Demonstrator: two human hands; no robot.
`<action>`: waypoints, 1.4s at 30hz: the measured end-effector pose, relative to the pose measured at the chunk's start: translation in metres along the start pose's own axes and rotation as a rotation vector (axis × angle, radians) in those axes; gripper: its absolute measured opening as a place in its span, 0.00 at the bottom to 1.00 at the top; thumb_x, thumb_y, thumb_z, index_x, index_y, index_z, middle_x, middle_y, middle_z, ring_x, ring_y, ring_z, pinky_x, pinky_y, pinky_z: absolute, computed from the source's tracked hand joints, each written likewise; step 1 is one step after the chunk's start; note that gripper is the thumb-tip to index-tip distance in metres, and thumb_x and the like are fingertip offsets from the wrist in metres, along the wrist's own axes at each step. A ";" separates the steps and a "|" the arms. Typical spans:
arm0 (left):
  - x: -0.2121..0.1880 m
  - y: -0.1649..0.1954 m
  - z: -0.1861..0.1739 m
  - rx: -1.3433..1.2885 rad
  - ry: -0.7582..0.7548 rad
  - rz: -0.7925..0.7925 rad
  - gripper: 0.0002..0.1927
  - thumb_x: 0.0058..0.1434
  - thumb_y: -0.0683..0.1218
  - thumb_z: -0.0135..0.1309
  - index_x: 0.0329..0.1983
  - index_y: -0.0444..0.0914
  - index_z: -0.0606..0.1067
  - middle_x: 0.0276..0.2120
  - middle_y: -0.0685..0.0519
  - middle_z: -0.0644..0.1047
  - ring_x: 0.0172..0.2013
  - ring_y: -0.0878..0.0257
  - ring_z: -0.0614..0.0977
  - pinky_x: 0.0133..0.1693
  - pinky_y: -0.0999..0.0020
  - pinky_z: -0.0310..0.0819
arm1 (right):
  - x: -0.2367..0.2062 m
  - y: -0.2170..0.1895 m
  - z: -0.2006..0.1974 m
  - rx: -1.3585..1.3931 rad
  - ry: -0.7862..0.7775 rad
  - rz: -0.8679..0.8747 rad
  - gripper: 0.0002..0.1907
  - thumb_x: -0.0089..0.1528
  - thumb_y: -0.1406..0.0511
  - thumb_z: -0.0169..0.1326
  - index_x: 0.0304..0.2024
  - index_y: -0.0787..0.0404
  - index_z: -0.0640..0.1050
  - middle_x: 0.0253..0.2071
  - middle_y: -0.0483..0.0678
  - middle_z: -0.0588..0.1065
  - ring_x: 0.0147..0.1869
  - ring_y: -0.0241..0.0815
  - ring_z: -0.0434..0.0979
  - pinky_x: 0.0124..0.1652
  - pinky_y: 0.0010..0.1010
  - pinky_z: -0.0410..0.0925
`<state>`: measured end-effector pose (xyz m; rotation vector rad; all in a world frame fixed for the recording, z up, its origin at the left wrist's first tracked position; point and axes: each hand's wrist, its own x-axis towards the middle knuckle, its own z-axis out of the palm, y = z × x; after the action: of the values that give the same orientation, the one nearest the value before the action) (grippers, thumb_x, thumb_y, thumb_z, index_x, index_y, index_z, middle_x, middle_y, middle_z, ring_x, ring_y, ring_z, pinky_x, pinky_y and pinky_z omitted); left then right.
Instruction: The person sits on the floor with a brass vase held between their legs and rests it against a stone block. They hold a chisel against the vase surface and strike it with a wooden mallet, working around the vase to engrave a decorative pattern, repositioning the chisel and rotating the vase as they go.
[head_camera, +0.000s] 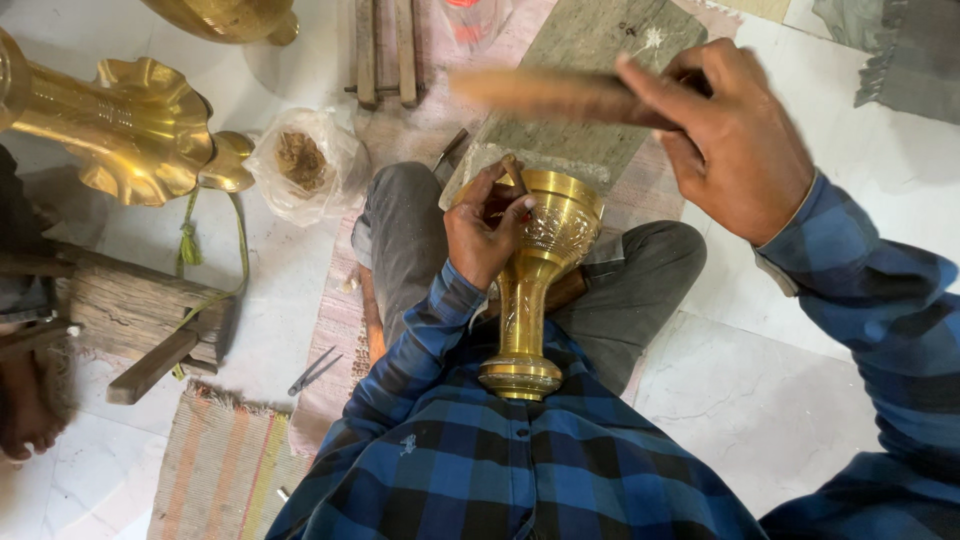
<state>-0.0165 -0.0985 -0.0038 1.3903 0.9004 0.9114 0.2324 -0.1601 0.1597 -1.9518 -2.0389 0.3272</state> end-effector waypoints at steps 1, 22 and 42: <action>0.000 0.000 0.001 0.043 0.005 0.030 0.25 0.61 0.36 0.63 0.63 0.34 0.73 0.39 0.46 0.84 0.38 0.65 0.87 0.40 0.70 0.86 | 0.001 0.001 0.001 0.262 -0.033 0.115 0.33 0.65 0.68 0.54 0.73 0.45 0.66 0.54 0.54 0.66 0.48 0.45 0.67 0.44 0.38 0.69; -0.014 0.003 0.004 0.160 0.033 0.073 0.22 0.62 0.37 0.64 0.59 0.32 0.74 0.39 0.46 0.85 0.41 0.64 0.87 0.43 0.70 0.84 | -0.006 -0.008 0.004 -0.350 0.124 -0.245 0.31 0.63 0.73 0.61 0.68 0.49 0.77 0.51 0.53 0.71 0.53 0.49 0.69 0.54 0.45 0.67; -0.016 -0.005 0.005 0.177 0.084 0.156 0.24 0.63 0.36 0.64 0.62 0.33 0.72 0.42 0.45 0.84 0.45 0.60 0.88 0.47 0.68 0.85 | -0.010 -0.015 -0.004 -0.421 0.088 -0.303 0.31 0.62 0.72 0.56 0.68 0.50 0.74 0.51 0.50 0.73 0.52 0.48 0.69 0.52 0.44 0.66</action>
<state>-0.0186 -0.1154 -0.0089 1.6010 0.9647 1.0335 0.2201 -0.1710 0.1679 -1.7820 -2.4469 -0.2729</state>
